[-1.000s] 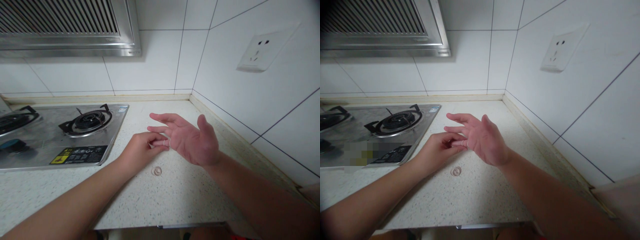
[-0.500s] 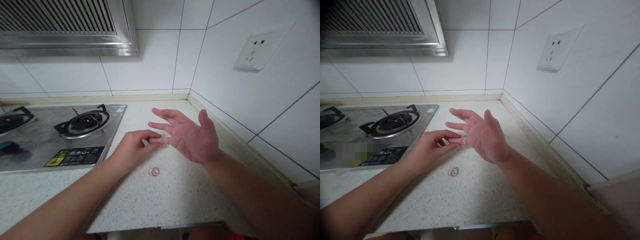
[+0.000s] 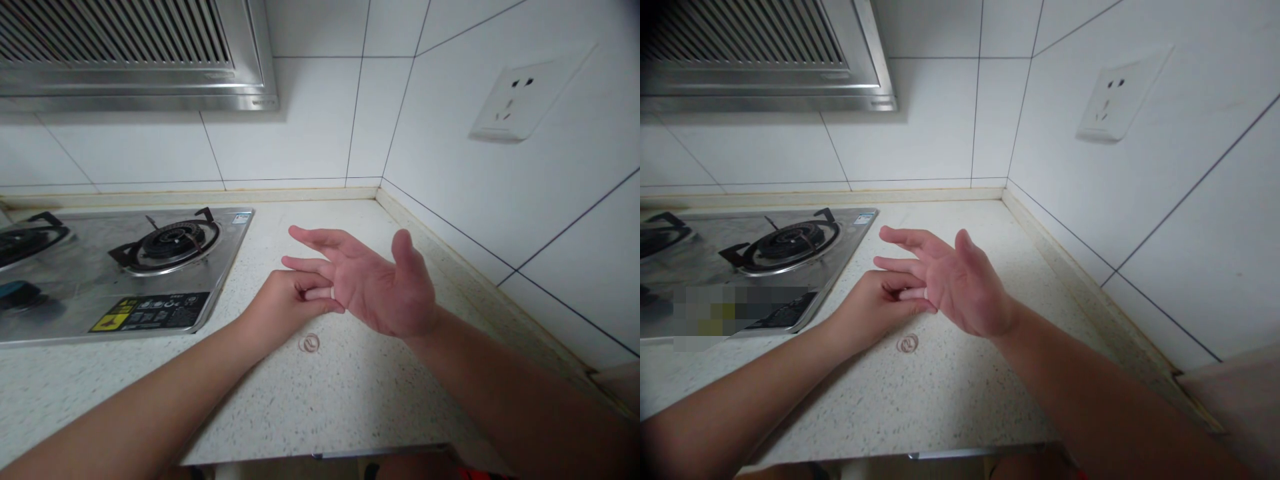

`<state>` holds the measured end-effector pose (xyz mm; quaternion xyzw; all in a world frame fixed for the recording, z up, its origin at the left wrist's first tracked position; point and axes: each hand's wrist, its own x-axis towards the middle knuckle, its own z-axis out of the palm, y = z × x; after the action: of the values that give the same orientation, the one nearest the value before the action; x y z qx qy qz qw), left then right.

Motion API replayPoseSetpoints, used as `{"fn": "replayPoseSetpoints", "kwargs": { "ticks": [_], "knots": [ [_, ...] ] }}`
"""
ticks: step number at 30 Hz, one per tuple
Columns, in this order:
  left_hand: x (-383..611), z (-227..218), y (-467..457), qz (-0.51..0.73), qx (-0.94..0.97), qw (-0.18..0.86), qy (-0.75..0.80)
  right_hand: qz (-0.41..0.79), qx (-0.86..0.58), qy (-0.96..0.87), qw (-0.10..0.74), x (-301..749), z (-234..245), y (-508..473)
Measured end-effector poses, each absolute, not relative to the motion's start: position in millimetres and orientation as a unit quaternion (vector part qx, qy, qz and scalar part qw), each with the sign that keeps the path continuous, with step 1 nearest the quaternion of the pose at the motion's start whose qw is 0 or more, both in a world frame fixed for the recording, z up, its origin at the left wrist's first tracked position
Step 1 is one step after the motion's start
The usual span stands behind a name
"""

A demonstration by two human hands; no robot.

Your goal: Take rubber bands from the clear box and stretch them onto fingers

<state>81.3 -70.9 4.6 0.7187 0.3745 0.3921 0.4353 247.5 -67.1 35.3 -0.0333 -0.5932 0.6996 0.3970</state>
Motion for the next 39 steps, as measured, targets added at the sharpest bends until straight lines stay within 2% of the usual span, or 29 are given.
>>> {"fn": "replayPoseSetpoints", "kwargs": {
  "ticks": [4, 9, 12, 16, 19, 27, 33, 39],
  "knots": [
    [75.7, 5.8, -70.2, 0.379, 0.730, 0.407, 0.397, 0.704, -0.037, -0.587, 0.398, 250.4, 33.6, -61.9],
    [53.5, 18.4, -71.4, 0.337, 0.784, 0.239, 0.464, 0.668, -0.068, -0.593, 0.443, 258.3, 35.7, -54.1],
    [42.6, 24.7, -71.2, 0.257, 0.829, 0.199, 0.456, 0.648, -0.091, -0.611, 0.446, 263.3, 37.4, -51.0],
    [40.4, 24.1, -71.6, 0.130, 0.896, 0.237, 0.352, 0.636, -0.096, -0.624, 0.444, 267.5, 37.4, -47.8],
    [41.4, 21.4, -72.2, 0.086, 0.917, 0.262, 0.290, 0.632, -0.099, -0.630, 0.440, 268.7, 35.5, -45.3],
    [40.2, 24.2, -72.4, 0.088, 0.931, 0.250, 0.250, 0.628, -0.115, -0.645, 0.420, 269.2, 30.1, -40.9],
    [39.8, 23.3, -72.2, 0.116, 0.917, 0.221, 0.311, 0.629, -0.132, -0.645, 0.414, 269.7, 28.5, -39.2],
    [35.7, 21.1, -69.7, 0.153, 0.885, 0.279, 0.341, 0.630, -0.131, -0.652, 0.401, 269.5, 27.6, -38.9]
  ]
}}
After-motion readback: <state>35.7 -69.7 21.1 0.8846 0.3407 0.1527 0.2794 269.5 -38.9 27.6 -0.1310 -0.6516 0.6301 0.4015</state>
